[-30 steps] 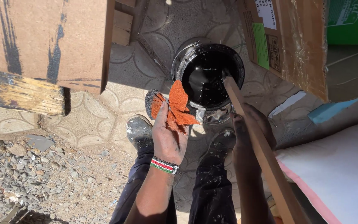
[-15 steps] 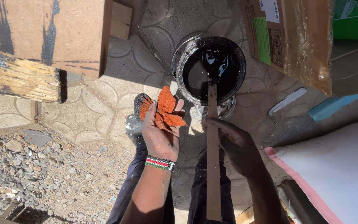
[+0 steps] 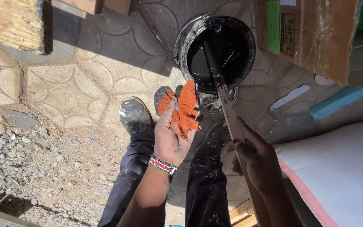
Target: Mixing paint by pouring liquid from a bottle into a bucket and stirring it with a wooden stick
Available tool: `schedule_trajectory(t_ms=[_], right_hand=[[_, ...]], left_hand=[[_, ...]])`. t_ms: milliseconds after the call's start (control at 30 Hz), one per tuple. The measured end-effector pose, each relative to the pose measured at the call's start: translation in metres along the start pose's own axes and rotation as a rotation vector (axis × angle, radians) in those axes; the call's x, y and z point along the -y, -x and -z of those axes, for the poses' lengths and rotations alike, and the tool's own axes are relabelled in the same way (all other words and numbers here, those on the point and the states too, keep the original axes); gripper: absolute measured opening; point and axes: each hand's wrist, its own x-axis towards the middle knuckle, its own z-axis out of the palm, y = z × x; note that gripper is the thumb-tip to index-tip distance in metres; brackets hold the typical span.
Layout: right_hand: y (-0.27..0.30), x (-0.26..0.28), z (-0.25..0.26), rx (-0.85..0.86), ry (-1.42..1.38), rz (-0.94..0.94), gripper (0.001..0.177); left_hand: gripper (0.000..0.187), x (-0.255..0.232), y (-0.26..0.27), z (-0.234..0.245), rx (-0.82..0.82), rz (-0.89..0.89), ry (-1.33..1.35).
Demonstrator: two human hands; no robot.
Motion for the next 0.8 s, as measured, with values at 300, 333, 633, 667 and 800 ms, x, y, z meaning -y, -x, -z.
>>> schedule_trajectory(t_ms=[300, 333, 633, 667, 800], right_hand=[[0.072, -0.039, 0.047, -0.039, -0.038, -0.135, 0.084], [0.076, -0.054, 0.056, -0.020, -0.109, -0.112, 0.084], [0.104, -0.030, 0.065, 0.097, -0.044, 0.005, 0.091], [0.103, -0.022, 0.053, -0.113, 0.023, -0.098, 0.082], [0.041, 0.004, 0.022, -0.214, 0.659, -0.121, 0.078]], left_hand=[[0.065, 0.009, 0.005, -0.011, 0.091, -0.075, 0.096], [0.066, 0.010, 0.003, -0.009, 0.114, -0.091, 0.094], [0.054, 0.019, 0.010, -0.033, 0.011, -0.145, 0.226], [0.054, 0.020, 0.010, -0.033, 0.010, -0.160, 0.213], [0.053, 0.022, 0.012, -0.031, -0.025, -0.165, 0.192]])
